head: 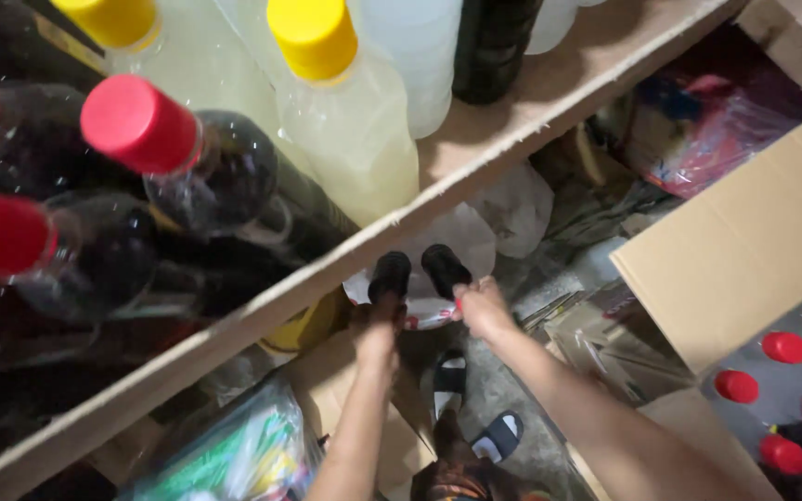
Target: Packing various grocery items into a cardboard box and organizing them on shelves.
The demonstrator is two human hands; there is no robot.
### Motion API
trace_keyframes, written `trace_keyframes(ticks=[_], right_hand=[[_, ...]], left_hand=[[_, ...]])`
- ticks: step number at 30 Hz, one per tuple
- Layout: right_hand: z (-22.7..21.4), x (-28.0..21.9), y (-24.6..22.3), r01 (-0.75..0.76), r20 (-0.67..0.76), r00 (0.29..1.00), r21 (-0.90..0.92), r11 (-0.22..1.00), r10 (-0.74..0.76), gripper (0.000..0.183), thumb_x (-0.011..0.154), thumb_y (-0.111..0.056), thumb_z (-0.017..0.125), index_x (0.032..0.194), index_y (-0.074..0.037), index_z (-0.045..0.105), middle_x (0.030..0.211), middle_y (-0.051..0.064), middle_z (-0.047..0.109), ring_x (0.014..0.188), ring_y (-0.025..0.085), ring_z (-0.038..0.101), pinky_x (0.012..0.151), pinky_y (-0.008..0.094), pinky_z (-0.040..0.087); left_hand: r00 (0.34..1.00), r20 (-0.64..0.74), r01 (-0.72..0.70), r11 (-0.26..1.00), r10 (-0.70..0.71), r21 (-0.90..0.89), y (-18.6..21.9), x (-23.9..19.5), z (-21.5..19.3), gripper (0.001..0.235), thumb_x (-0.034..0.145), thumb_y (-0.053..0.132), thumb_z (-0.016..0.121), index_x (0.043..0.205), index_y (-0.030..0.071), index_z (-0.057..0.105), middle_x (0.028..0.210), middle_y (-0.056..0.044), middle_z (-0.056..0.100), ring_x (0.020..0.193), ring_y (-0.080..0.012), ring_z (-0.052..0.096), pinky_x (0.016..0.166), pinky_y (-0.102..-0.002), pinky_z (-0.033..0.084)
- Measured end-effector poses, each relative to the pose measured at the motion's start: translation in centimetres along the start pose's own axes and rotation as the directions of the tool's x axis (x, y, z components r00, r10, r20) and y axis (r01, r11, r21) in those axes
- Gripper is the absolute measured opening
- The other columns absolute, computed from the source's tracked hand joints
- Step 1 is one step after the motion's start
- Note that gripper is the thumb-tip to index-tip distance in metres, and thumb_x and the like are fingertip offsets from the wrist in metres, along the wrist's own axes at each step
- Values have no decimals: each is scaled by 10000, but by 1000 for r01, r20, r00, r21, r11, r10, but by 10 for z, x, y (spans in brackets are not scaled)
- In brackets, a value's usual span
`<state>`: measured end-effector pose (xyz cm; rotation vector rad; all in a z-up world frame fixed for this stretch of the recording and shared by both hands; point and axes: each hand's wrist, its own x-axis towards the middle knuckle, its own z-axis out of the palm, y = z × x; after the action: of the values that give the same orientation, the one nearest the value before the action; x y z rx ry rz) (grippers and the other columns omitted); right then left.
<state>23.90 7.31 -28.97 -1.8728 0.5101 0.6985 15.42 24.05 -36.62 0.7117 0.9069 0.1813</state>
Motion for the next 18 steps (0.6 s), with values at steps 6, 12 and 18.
trace_keyframes(ticks=[6, 12, 18], right_hand=[[45, 51, 60, 298, -118, 933, -271, 915, -339, 405, 836, -132, 635, 1203, 24, 564, 972, 193, 667, 869, 302, 672, 758, 382, 516], [82, 111, 126, 406, 178, 889, -731, 548, -421, 574, 830, -195, 621, 1354, -18, 466, 1357, 276, 569, 1299, 414, 550, 1154, 496, 394], [69, 78, 62, 387, -8, 888, -530, 755, -460, 977, 842, -232, 675, 1586, -96, 58, 1643, 249, 172, 1451, 421, 313, 1148, 444, 329]], left_hand=[[961, -4, -81, 294, 277, 952, 28, -16, 46, 475, 854, 373, 744, 1034, -25, 558, 889, -237, 733, 838, -393, 725, 772, -465, 578], [899, 298, -349, 113, 321, 930, -2, 22, 46, 797, 893, 294, 634, 1538, 5, 266, 1427, -336, 443, 1274, -509, 480, 1067, -543, 425], [952, 272, -256, -124, 140, 959, 8, 26, 67, 943, 888, 233, 624, 1598, 123, 12, 1613, -378, 212, 1094, -540, 632, 949, -579, 520]])
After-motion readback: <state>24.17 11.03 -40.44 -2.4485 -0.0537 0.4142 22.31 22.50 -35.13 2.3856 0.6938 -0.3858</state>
